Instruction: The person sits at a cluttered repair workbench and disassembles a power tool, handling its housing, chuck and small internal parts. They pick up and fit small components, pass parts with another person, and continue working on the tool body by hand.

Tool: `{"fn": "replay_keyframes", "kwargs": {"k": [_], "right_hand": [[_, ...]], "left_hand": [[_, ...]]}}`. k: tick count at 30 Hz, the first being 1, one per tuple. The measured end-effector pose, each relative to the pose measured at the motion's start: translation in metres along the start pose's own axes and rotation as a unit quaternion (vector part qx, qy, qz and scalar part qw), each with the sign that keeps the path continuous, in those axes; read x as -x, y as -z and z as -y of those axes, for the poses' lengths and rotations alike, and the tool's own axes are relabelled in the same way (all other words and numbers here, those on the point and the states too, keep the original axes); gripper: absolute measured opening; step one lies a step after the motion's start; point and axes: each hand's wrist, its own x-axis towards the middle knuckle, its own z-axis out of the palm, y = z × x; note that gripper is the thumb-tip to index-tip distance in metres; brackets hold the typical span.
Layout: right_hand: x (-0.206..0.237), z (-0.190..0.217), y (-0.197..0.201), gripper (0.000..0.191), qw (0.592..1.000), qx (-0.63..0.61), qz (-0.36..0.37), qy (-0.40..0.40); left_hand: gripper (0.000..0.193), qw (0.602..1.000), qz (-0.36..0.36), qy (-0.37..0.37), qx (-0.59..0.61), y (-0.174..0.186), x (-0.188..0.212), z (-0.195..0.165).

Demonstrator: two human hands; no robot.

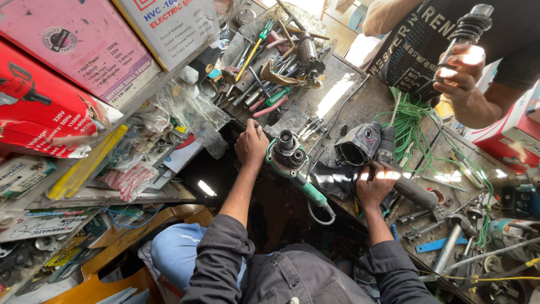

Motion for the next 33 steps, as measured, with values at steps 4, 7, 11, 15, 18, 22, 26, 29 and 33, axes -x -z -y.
{"fn": "replay_keyframes", "kwargs": {"k": [4, 7, 11, 15, 18, 22, 26, 29, 33], "right_hand": [[0.0015, 0.0022, 0.0002, 0.018, 1.000, -0.006, 0.000, -0.005], [0.0015, 0.0033, 0.0003, 0.018, 1.000, -0.004, -0.004, 0.001], [-0.0005, 0.0031, 0.0001, 0.017, 1.000, -0.006, -0.003, -0.005], [-0.0028, 0.0014, -0.0001, 0.017, 1.000, -0.004, -0.003, -0.002], [-0.0035, -0.0005, -0.0005, 0.017, 1.000, -0.009, -0.004, -0.003], [-0.0028, -0.0023, -0.0012, 0.017, 1.000, -0.007, -0.001, -0.007], [-0.0021, -0.0040, -0.0019, 0.017, 1.000, -0.005, 0.000, -0.004], [-0.0022, -0.0051, -0.0026, 0.017, 1.000, 0.007, 0.002, -0.003], [-0.0021, -0.0060, -0.0031, 0.016, 1.000, 0.003, 0.001, -0.006]], "left_hand": [[0.016, 1.000, -0.002, -0.002, 0.002, 0.0017, 0.0003, 0.0013], [0.016, 1.000, -0.006, -0.005, 0.000, 0.0022, 0.0006, 0.0019], [0.016, 1.000, -0.006, -0.008, 0.007, 0.0015, -0.0002, 0.0009], [0.016, 1.000, -0.006, -0.010, 0.006, -0.0004, -0.0011, -0.0005], [0.016, 1.000, -0.005, -0.007, 0.003, -0.0023, -0.0018, -0.0017], [0.016, 1.000, -0.003, -0.005, 0.007, -0.0035, -0.0025, -0.0018], [0.014, 1.000, -0.012, -0.011, 0.008, -0.0039, -0.0023, -0.0011], [0.015, 1.000, -0.011, -0.007, 0.002, -0.0045, -0.0022, -0.0010], [0.014, 1.000, -0.014, -0.013, 0.007, -0.0058, -0.0024, -0.0012]]}}
